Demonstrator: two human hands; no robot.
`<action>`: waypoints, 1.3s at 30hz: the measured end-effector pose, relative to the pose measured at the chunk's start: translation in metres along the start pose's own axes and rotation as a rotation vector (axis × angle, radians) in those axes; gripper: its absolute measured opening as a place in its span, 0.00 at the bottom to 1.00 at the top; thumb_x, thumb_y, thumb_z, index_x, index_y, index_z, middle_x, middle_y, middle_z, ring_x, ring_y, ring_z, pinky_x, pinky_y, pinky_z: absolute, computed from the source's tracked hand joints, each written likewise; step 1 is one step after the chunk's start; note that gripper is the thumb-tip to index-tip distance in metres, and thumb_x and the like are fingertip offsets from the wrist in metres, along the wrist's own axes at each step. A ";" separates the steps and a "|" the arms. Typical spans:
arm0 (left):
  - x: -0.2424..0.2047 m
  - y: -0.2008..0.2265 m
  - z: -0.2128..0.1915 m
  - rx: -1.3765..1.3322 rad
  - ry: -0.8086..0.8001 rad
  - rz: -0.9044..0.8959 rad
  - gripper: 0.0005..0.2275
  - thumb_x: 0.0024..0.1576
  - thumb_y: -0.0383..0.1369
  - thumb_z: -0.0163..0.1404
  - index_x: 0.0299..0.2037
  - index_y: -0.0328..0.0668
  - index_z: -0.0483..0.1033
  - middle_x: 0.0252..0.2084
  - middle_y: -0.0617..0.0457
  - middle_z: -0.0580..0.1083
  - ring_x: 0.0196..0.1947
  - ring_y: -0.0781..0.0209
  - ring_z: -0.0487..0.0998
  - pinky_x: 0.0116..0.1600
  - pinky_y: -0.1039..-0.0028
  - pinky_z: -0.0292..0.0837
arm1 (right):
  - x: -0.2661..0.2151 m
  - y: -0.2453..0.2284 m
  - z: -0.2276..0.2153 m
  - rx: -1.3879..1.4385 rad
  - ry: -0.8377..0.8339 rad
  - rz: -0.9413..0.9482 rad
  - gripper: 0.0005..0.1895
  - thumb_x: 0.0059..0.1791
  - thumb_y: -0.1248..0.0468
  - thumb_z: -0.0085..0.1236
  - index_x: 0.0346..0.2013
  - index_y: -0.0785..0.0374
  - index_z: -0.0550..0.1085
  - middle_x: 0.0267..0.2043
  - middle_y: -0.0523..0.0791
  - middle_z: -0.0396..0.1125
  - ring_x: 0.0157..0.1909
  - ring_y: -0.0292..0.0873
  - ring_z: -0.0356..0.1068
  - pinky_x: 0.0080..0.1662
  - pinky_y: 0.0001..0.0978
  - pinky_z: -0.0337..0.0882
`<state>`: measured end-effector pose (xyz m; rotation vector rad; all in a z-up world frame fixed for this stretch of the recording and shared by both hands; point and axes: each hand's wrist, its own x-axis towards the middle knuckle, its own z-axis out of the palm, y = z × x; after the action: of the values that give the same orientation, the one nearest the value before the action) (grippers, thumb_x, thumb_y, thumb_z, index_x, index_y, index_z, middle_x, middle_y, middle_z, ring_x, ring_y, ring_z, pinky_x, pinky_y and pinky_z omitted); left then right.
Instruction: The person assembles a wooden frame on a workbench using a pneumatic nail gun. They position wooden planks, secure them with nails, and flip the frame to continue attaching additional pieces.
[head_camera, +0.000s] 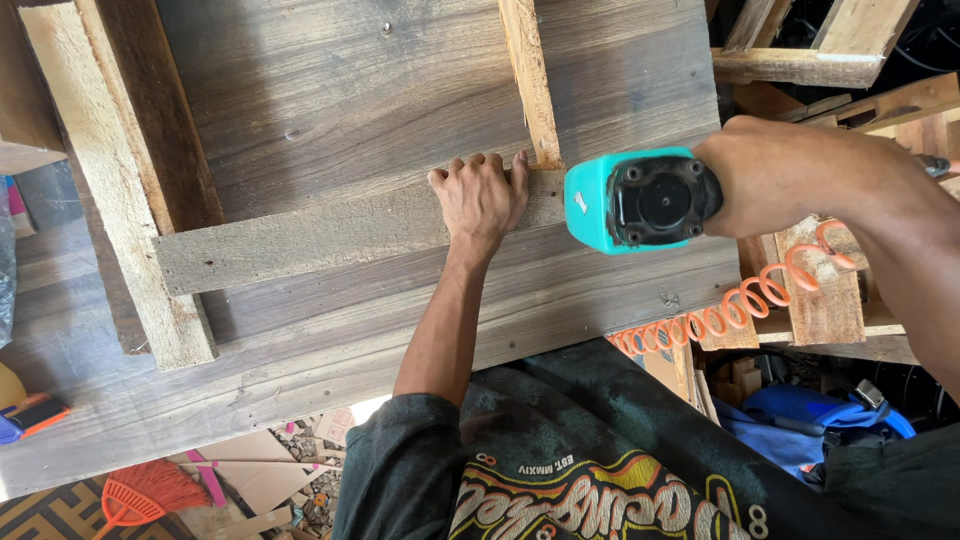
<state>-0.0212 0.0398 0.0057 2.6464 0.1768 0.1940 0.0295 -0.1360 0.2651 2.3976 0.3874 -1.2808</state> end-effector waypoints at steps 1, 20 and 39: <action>0.000 0.000 0.000 -0.001 0.000 0.002 0.26 0.63 0.51 0.38 0.25 0.40 0.81 0.26 0.46 0.78 0.31 0.40 0.77 0.42 0.49 0.61 | 0.003 0.002 0.003 0.001 0.000 0.001 0.08 0.41 0.58 0.59 0.32 0.54 0.77 0.25 0.46 0.75 0.29 0.44 0.75 0.34 0.35 0.72; -0.003 -0.006 -0.002 0.027 -0.123 0.041 0.36 0.57 0.67 0.31 0.31 0.43 0.80 0.33 0.48 0.79 0.37 0.44 0.77 0.47 0.51 0.58 | -0.023 0.014 0.063 0.452 0.161 0.060 0.40 0.44 0.59 0.61 0.69 0.49 0.55 0.43 0.54 0.73 0.41 0.57 0.75 0.43 0.49 0.74; -0.006 -0.008 -0.003 0.021 -0.059 0.044 0.30 0.54 0.67 0.42 0.32 0.47 0.79 0.31 0.49 0.76 0.39 0.46 0.79 0.52 0.49 0.68 | 0.096 -0.028 0.222 0.441 0.449 0.155 0.38 0.51 0.70 0.37 0.76 0.68 0.41 0.49 0.64 0.61 0.47 0.72 0.71 0.44 0.65 0.74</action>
<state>-0.0287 0.0475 0.0035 2.6749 0.1014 0.1289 -0.0915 -0.2087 0.0665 3.0238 0.0322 -0.8127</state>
